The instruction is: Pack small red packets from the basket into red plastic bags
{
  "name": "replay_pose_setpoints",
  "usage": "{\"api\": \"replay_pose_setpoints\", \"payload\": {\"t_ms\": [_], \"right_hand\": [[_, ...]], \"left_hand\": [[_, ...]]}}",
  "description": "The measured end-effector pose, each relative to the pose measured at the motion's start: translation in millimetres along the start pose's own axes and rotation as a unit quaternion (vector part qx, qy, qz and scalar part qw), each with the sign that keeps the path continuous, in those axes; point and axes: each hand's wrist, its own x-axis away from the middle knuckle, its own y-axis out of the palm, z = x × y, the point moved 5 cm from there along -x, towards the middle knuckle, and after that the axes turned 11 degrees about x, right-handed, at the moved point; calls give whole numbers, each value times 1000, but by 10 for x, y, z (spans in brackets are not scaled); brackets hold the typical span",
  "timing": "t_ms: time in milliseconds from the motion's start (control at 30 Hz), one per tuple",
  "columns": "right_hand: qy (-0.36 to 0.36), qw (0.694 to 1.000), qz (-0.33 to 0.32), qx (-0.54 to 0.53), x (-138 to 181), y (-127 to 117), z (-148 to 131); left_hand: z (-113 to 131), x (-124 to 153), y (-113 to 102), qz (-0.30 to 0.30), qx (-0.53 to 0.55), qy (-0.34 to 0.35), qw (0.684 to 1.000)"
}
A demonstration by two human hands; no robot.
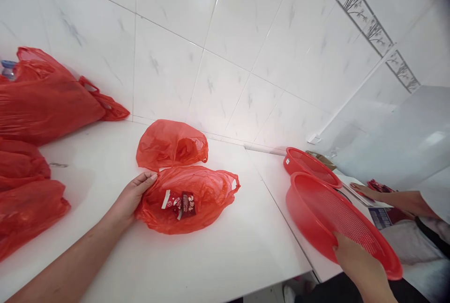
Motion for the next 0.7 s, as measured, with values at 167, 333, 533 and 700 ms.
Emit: {"api": "replay_pose_setpoints", "payload": {"t_ms": [167,333,533,700], "right_hand": [[10,988,137,69,231,-320,-327],[-71,963,261,14,365,-571,-1012],[-226,966,77,-103,330,-384,-1854],[-282,947,-3,-152,345,-285,-2342]], "left_hand": [[-4,-6,-17,-2,2,-2,1000],[-11,-8,5,-19,12,5,1000],[9,11,23,-23,16,22,999],[8,26,27,-19,7,8,1000]]}}
